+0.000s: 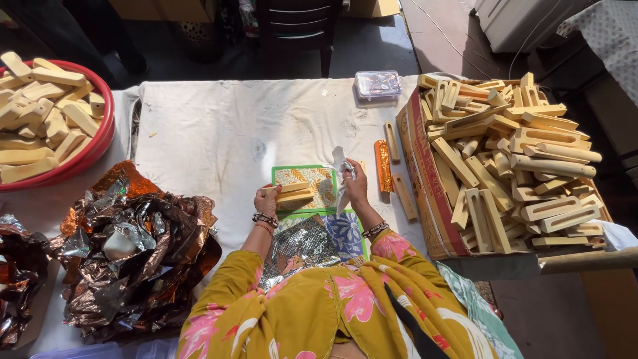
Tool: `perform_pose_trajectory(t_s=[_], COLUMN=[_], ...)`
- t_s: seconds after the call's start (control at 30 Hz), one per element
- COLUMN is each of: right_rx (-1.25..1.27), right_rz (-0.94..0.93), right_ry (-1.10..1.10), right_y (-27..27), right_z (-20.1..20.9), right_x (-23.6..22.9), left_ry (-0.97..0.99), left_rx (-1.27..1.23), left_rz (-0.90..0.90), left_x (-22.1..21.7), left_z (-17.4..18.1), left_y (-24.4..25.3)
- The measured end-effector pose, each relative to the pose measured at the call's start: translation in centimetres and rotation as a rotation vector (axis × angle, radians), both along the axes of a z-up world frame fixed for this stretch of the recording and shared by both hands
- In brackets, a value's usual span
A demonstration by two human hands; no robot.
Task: The person places a wrapped wooden block into a plastic container and closes it. She then wipes two wooden blocks with a white cloth and wraps one block in a metallic foil sheet. The wrapped block is placed on the table.
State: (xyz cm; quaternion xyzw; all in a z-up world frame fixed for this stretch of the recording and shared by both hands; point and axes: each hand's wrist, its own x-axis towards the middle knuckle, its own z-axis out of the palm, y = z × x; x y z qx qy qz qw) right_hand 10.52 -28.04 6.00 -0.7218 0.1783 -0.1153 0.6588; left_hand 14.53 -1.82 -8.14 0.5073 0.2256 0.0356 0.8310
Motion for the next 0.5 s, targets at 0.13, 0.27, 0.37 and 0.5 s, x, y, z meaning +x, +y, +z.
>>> perform_pose_trajectory(t_s=[0.13,0.27,0.37,0.5], right_rx=[0.348,0.624,0.747,0.709], right_rz=[0.059,0.122,0.182,0.191], right_ry=[-0.060,-0.136,-0.180,-0.228], right_y=[-0.2,2.5,5.8,8.8], right_z=[-2.8,3.3,10.1,11.8], right_x=[2.6,4.0,4.2,4.9], left_ry=[-0.004,-0.044,0.005,0.001], left_rx=[0.235,0.273,-0.005,-0.225], left_rz=[-0.007,0.126,0.193,0.190], left_x=[0.3,2.4,2.6,3.1], left_z=[4.1,7.6,11.6,9.4], left_y=[0.8,0.5,-1.3,-4.2])
